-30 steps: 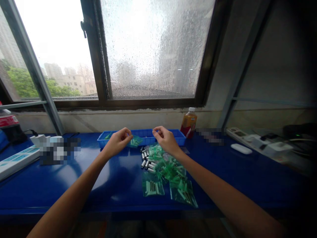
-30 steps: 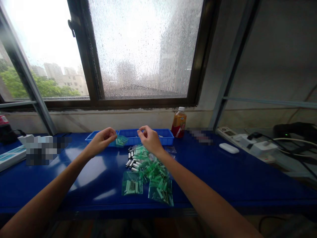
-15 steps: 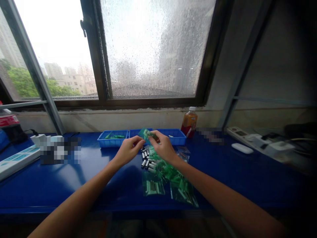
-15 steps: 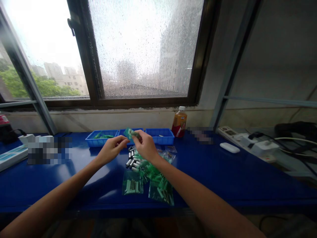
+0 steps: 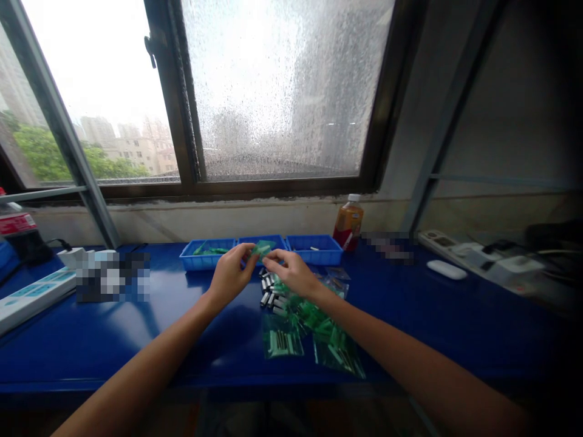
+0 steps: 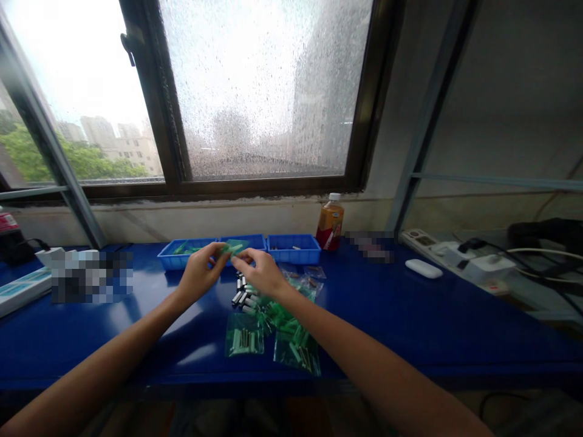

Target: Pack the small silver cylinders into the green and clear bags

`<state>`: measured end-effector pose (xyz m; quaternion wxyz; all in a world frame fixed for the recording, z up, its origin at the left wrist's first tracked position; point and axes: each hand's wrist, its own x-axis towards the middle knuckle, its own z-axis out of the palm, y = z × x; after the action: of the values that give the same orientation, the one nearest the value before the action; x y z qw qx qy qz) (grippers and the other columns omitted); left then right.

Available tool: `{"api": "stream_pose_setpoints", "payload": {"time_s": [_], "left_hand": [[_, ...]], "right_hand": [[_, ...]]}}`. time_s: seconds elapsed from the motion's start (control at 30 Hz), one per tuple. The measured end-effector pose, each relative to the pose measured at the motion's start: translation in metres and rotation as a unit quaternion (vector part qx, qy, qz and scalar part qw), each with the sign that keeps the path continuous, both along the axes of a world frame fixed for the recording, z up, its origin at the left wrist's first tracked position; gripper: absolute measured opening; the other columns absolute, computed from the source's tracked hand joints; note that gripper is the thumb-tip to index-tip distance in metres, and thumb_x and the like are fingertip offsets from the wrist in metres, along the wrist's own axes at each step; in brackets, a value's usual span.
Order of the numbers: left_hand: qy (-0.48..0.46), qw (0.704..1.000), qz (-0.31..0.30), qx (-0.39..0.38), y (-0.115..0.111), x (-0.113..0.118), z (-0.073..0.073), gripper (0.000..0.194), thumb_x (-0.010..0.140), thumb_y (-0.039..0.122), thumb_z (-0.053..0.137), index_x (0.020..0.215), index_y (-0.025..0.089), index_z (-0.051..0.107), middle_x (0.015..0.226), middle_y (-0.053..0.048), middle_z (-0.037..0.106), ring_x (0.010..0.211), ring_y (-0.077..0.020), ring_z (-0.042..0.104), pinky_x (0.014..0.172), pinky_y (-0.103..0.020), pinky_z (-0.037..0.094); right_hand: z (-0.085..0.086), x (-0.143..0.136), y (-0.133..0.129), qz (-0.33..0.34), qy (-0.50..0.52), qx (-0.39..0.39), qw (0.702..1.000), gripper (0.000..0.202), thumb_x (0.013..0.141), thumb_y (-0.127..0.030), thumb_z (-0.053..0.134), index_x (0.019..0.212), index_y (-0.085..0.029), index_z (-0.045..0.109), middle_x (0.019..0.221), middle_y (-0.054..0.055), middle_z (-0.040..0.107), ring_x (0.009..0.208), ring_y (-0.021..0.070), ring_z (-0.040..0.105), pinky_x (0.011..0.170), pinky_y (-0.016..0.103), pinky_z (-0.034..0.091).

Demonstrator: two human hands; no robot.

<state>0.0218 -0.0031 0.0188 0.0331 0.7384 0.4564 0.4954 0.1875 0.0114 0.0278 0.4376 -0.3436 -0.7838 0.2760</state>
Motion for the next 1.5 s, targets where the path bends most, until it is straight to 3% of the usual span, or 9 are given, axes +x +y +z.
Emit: {"api": "stream_pose_setpoints", "payload": {"time_s": [0.2, 0.47, 0.6, 0.7, 0.87, 1.0, 1.1, 1.3, 1.5], "left_hand": [[0.104, 0.991, -0.040, 0.069, -0.005, 0.002, 0.001, 0.027, 0.081, 0.018, 0.049, 0.107, 0.021, 0.057, 0.100, -0.008, 0.055, 0.093, -0.0187, 0.051, 0.079, -0.030, 0.044], [-0.120, 0.972, -0.094, -0.179, -0.002, 0.004, 0.003, 0.048, 0.086, 0.052, 0.032, 0.090, 0.013, 0.062, 0.088, -0.008, 0.060, 0.082, -0.0185, 0.055, 0.066, -0.028, 0.044], [-0.218, 0.909, -0.118, -0.336, 0.007, -0.003, 0.001, 0.046, 0.082, 0.053, 0.042, 0.082, 0.011, 0.061, 0.075, -0.005, 0.061, 0.068, -0.0145, 0.055, 0.058, -0.024, 0.041], [-0.208, 0.929, -0.090, -0.293, 0.013, -0.009, -0.003, 0.031, 0.078, 0.042, 0.052, 0.080, 0.012, 0.060, 0.067, -0.001, 0.058, 0.060, -0.0124, 0.053, 0.055, -0.022, 0.039], [-0.051, 0.997, 0.049, -0.013, 0.015, -0.014, -0.004, 0.022, 0.084, 0.033, 0.048, 0.086, 0.016, 0.063, 0.076, -0.004, 0.062, 0.065, -0.0136, 0.055, 0.061, -0.025, 0.042], [0.074, 0.994, 0.010, 0.079, 0.009, -0.011, -0.005, 0.020, 0.086, 0.028, 0.047, 0.096, 0.021, 0.063, 0.091, -0.006, 0.063, 0.083, -0.0162, 0.058, 0.075, -0.027, 0.045], [0.128, 0.986, -0.033, 0.106, 0.007, -0.006, -0.008, 0.022, 0.088, 0.024, 0.044, 0.098, 0.022, 0.064, 0.099, -0.007, 0.064, 0.092, -0.0176, 0.057, 0.083, -0.030, 0.043], [-0.019, 0.992, -0.100, -0.070, 0.005, 0.001, -0.006, 0.031, 0.086, 0.040, 0.043, 0.093, 0.017, 0.063, 0.087, -0.007, 0.066, 0.082, -0.0179, 0.059, 0.073, -0.029, 0.045], [-0.243, 0.908, -0.158, -0.303, 0.015, -0.008, -0.002, 0.045, 0.080, 0.054, 0.045, 0.078, 0.011, 0.059, 0.070, -0.006, 0.062, 0.059, -0.0128, 0.056, 0.051, -0.022, 0.038]], "right_hand": [[0.001, -0.002, 0.003, 0.035, 0.132, -0.180, 0.974, 0.041, 0.082, -0.050, 0.044, 0.081, -0.013, 0.062, 0.071, 0.005, 0.062, 0.062, 0.0145, 0.055, 0.055, 0.025, 0.038], [-0.010, 0.005, 0.013, -0.077, -0.059, 0.208, 0.973, 0.021, 0.085, -0.024, 0.047, 0.096, -0.019, 0.065, 0.083, 0.006, 0.058, 0.080, 0.0176, 0.052, 0.075, 0.031, 0.041], [-0.014, 0.004, 0.013, -0.062, -0.112, 0.269, 0.955, 0.034, 0.083, -0.009, 0.043, 0.104, -0.024, 0.065, 0.087, 0.007, 0.056, 0.084, 0.0183, 0.049, 0.077, 0.032, 0.042], [-0.015, 0.001, 0.010, -0.057, -0.111, 0.281, 0.951, 0.041, 0.077, -0.002, 0.043, 0.101, -0.025, 0.067, 0.096, 0.008, 0.055, 0.091, 0.0197, 0.047, 0.083, 0.035, 0.041], [-0.008, -0.006, 0.003, -0.074, -0.016, 0.116, 0.990, 0.018, 0.079, -0.026, 0.054, 0.088, -0.020, 0.069, 0.089, 0.007, 0.060, 0.092, 0.0209, 0.050, 0.086, 0.038, 0.038], [-0.006, -0.008, 0.002, -0.019, 0.116, -0.144, 0.983, 0.044, 0.083, -0.051, 0.043, 0.083, -0.015, 0.067, 0.081, 0.007, 0.063, 0.082, 0.0184, 0.057, 0.071, 0.030, 0.042], [-0.009, -0.006, 0.007, -0.021, 0.168, -0.210, 0.963, 0.041, 0.080, -0.050, 0.047, 0.081, -0.013, 0.064, 0.075, 0.007, 0.062, 0.071, 0.0161, 0.057, 0.061, 0.026, 0.041], [-0.010, 0.003, 0.013, -0.080, 0.021, 0.099, 0.992, 0.024, 0.084, -0.031, 0.047, 0.090, -0.019, 0.067, 0.078, 0.005, 0.062, 0.071, 0.0153, 0.056, 0.067, 0.027, 0.043], [-0.013, 0.003, 0.010, -0.076, -0.135, 0.243, 0.958, 0.031, 0.089, -0.023, 0.040, 0.110, -0.023, 0.063, 0.086, 0.005, 0.060, 0.078, 0.0148, 0.056, 0.072, 0.027, 0.043]]}}
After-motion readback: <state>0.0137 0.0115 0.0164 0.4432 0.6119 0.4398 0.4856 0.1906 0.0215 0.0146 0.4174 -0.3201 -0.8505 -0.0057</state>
